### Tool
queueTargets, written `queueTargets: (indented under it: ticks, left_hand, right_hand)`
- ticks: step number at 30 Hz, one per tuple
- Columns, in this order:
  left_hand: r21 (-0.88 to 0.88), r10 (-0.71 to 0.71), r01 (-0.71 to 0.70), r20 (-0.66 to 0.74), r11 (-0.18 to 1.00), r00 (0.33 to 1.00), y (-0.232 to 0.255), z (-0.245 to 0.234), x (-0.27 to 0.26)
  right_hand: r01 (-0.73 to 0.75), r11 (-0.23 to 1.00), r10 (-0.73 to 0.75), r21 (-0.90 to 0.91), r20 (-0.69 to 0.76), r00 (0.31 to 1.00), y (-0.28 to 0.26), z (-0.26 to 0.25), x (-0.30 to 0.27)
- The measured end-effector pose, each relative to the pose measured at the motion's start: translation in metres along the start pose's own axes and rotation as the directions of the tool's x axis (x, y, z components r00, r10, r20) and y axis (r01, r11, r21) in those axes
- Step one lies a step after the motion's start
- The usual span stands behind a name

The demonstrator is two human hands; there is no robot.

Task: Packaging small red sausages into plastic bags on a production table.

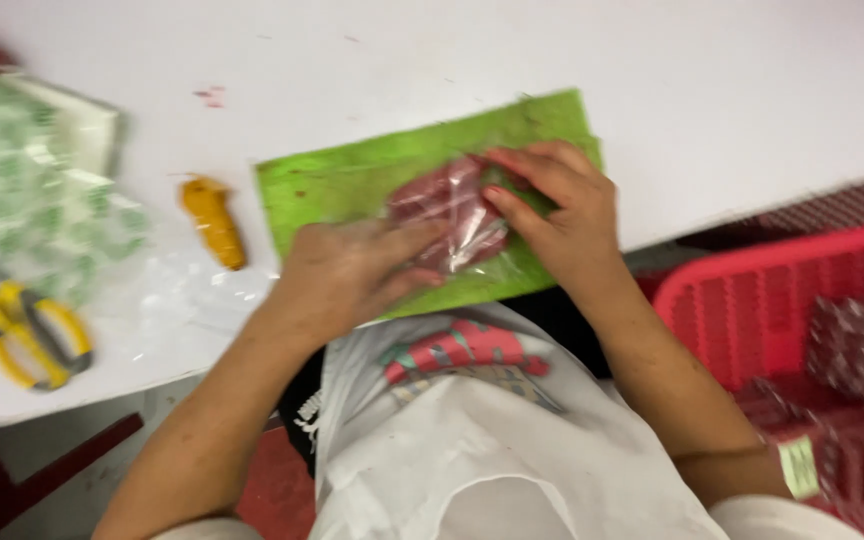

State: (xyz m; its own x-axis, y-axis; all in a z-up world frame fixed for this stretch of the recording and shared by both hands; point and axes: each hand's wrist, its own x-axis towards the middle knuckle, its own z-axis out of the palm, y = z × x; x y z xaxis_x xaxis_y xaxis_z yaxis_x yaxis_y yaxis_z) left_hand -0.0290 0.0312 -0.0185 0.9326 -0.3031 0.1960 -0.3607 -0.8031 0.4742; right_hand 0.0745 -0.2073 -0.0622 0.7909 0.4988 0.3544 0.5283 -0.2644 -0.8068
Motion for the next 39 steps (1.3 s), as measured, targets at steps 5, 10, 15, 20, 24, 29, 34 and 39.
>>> queueTargets:
  ticks: [5,10,15,20,24,29,34,39]
  left_hand:
    - [0.171,-0.077,0.082,-0.037,0.982,0.996,0.001,-0.004,0.008]
    - [0.037,-0.196,0.202,0.464,0.979,0.864,0.019,-0.027,0.027]
    - [0.218,-0.315,0.229,0.582,0.949,0.75,0.02,-0.028,0.033]
    - [-0.096,-0.283,0.343,0.386,0.934,0.878,0.021,-0.004,0.061]
    - [-0.037,-0.26,0.335,0.55,0.942,0.794,0.031,-0.005,0.061]
    - [0.213,-0.478,0.429,0.402,0.878,0.781,0.018,0.018,0.061]
    - [0.136,-0.44,0.432,0.482,0.892,0.757,0.018,0.005,0.054]
    - [-0.064,-0.272,0.389,0.61,0.919,0.744,0.0,-0.046,0.031]
  right_hand:
    - [-0.056,0.997,0.059,-0.045,0.069,0.996,-0.003,0.002,-0.001]
    - [0.045,0.998,-0.039,-0.036,0.16,0.986,-0.023,0.007,0.004]
    - [0.064,0.991,-0.039,-0.115,0.207,0.977,-0.027,0.005,0.004]
    - [0.102,0.981,-0.059,-0.164,0.249,0.967,-0.013,-0.004,0.02]
    - [0.157,0.953,-0.105,-0.259,0.203,0.973,0.024,-0.008,0.016]
    - [0.084,0.954,-0.034,-0.288,0.176,0.984,0.029,0.001,0.016]
    - [0.247,0.915,-0.171,-0.319,0.249,0.953,0.032,-0.003,0.022]
    - [0.23,0.909,-0.107,-0.346,0.34,0.934,0.019,-0.005,0.023]
